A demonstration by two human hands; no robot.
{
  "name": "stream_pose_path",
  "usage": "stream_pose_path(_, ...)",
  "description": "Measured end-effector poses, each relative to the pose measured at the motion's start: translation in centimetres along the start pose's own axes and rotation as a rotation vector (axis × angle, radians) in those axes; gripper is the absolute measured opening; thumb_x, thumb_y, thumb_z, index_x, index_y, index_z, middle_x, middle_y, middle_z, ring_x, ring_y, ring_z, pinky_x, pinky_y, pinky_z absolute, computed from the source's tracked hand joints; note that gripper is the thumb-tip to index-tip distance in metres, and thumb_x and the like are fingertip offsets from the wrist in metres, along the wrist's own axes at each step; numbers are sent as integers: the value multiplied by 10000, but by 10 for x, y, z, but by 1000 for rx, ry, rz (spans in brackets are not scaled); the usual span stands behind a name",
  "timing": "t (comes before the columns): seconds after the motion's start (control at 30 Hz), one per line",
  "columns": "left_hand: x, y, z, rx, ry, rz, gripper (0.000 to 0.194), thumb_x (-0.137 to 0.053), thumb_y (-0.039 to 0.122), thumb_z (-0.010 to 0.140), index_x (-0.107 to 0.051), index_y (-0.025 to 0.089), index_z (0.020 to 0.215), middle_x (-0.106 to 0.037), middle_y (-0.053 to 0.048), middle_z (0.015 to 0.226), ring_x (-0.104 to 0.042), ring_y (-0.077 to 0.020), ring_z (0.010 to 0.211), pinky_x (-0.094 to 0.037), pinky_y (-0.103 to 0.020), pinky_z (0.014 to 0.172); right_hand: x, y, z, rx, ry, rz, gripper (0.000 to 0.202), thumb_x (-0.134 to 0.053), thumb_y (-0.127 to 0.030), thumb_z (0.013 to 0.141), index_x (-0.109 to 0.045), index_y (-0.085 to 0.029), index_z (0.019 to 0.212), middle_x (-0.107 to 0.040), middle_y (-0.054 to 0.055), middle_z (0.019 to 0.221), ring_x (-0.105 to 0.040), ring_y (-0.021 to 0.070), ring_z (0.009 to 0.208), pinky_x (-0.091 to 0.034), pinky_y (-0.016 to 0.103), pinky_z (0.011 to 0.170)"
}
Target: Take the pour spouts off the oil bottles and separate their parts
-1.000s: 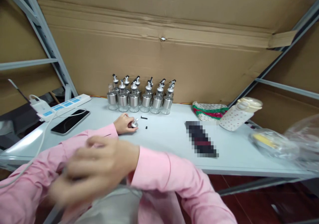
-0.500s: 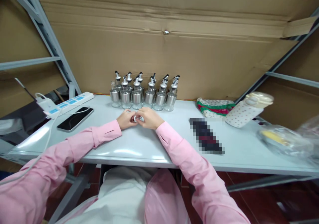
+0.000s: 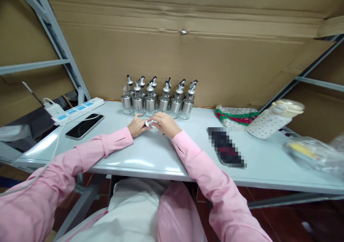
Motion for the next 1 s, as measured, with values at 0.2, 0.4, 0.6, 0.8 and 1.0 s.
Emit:
stream_pose_path(0.2,-1,-6,2,-6,-73,95,298,-423,402,880,-577,147,871,-684,-87,853,-617,-203,811,-305,-409,926,-6,5,-1,13,-45,-31,252,-475,-349,880,-634,-154,868,-633,98,858,-548,204,813,-438,329,735)
stream_pose_path(0.4,2,-9,-3,63,-107,-93,246,-449,377,846,-535,158,920,-642,-68,866,-582,-201,764,-393,-298,704,-10,6,-3,-5,-49,-72,266,-423,-331,906,-621,-159,949,-633,96,867,-537,206,820,-414,318,719)
stream_pose_path(0.6,1,-4,-3,188,-39,-738,322,-292,436,881,-454,169,802,-521,15,628,-455,-107,521,-373,-245,567,-7,3,-1,-11,19,-163,305,-392,-355,918,-615,-154,971,-635,95,881,-513,199,822,-368,308,697)
stream_pose_path(0.8,-4,-3,7,512,-77,-1221,458,-278,522,888,-412,158,644,-414,45,453,-356,-55,362,-269,-195,417,-11,2,-1,19,69,-282,289,-393,-330,924,-613,-144,929,-634,76,832,-481,184,788,-321,297,663)
stream_pose_path(1.0,-5,0,10,555,-170,-1306,484,-275,507,900,-426,149,612,-420,29,419,-351,-53,323,-221,-180,360,-9,-1,-1,78,113,-453,249,-386,-254,936,-607,-167,859,-632,52,795,-435,177,736,-250,316,642)
Point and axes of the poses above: each hand's wrist, its own z-axis towards the middle knuckle, its own x-axis out of the back of the hand, y = z × x, the point moved 1 cm from there along z, towards the middle knuckle
